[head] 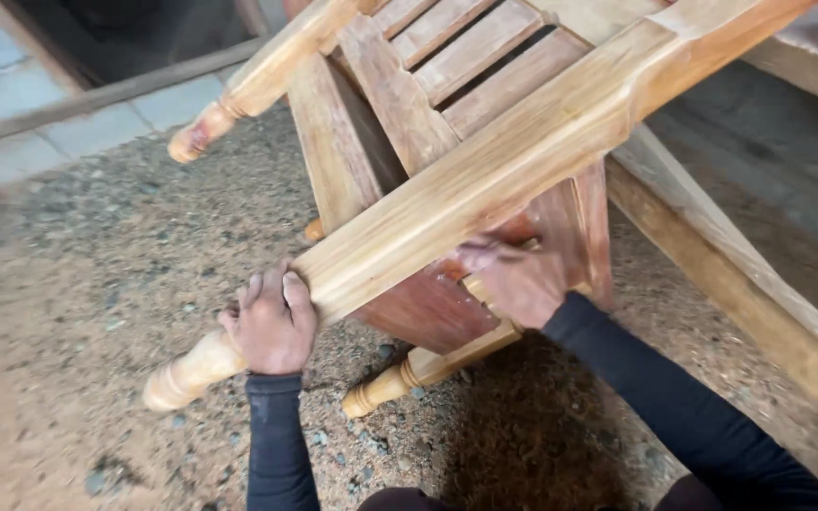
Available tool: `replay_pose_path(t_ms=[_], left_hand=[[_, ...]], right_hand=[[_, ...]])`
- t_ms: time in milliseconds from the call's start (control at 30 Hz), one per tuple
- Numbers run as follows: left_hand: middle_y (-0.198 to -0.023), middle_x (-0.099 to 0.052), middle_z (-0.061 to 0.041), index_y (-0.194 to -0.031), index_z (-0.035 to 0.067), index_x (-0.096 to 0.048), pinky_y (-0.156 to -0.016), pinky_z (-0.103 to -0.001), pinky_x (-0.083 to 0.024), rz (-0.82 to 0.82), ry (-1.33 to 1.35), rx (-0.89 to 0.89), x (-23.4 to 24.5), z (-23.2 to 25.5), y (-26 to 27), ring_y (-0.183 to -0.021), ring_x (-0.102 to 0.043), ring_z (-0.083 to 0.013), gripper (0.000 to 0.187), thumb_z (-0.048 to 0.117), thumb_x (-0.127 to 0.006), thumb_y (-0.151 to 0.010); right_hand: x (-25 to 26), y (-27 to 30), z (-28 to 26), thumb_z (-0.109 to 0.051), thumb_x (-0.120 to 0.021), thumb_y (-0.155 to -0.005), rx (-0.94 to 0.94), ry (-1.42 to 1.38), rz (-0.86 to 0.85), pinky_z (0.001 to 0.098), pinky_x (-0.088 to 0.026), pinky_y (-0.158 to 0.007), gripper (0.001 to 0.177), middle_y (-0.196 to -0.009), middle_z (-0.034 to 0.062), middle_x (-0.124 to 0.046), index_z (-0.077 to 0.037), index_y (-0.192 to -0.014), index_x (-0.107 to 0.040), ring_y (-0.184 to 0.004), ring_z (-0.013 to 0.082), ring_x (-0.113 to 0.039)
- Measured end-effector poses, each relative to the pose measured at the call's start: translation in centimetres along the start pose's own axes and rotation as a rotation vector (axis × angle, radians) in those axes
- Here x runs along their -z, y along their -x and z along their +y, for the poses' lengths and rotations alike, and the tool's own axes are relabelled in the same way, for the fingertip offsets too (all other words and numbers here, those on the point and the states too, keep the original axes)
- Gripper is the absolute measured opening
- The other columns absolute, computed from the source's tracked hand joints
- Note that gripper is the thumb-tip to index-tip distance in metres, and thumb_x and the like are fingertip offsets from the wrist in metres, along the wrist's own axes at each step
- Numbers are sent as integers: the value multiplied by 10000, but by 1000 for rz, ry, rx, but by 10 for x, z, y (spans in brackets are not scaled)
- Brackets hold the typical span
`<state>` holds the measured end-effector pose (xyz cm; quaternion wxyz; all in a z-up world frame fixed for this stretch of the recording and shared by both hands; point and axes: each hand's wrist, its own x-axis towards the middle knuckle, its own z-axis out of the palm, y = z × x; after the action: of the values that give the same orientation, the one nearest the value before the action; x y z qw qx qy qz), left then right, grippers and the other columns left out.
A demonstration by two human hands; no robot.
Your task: The person sands the wooden frame of a chair using a sanding block. They work on the back slats, the top rail, and the legs, moving around the chair to reach different sections. The person uses a cloth to wipe away dust from the sanded surfaces.
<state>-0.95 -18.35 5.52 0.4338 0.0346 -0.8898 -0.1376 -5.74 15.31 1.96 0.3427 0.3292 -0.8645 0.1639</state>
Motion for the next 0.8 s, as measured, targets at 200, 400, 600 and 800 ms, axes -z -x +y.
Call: replay_pose_path(t_ms=[200, 400, 600, 800], left_hand=[[-1256, -677, -253, -1288, -21, -673, -963, -507, -540, -58, -53, -197, 11, 4, 8, -1119, -652, -364, 406, 285, -435, -1166], [-974, -732, -199, -1093, -40, -687, -670, -382, -597, -161, 489, -381, 54, 171, 33, -809, -665, -263, 338, 117, -599, -807], [-814, -732, -85, -1053, -7, -708, -634, -332, -637, -848, 944, -152, -13, 211, 71, -639, -701, -162, 207, 137, -714, -905], [-941, -750, -22, -1047, 83, -759, -667, -313, -642, -532, 997, -110, -85, 223, 82, -724, -706, -114, 102, 168, -706, -1039]], right_hand=[[37, -20, 2, -277, -447, -1027, -427, -37, -317, 436, -554, -593, 374, -1195, 68, -737, -171, -1207, -757, -640, 274, -690], [111, -15, -6, -264, -469, -1045, -40, -682, -482, 393, -561, -781, 369, -955, 132, -786, -29, -1070, -752, -849, 243, -749], [148, 7, 24, -211, -692, -903, -132, -808, -681, 296, -619, -676, 220, -925, 79, -831, -73, -1033, -803, -755, 156, -799], [130, 26, 72, -223, -775, -814, -183, -812, -335, 301, -599, -556, 205, -827, 77, -797, -38, -899, -800, -664, 148, -720]])
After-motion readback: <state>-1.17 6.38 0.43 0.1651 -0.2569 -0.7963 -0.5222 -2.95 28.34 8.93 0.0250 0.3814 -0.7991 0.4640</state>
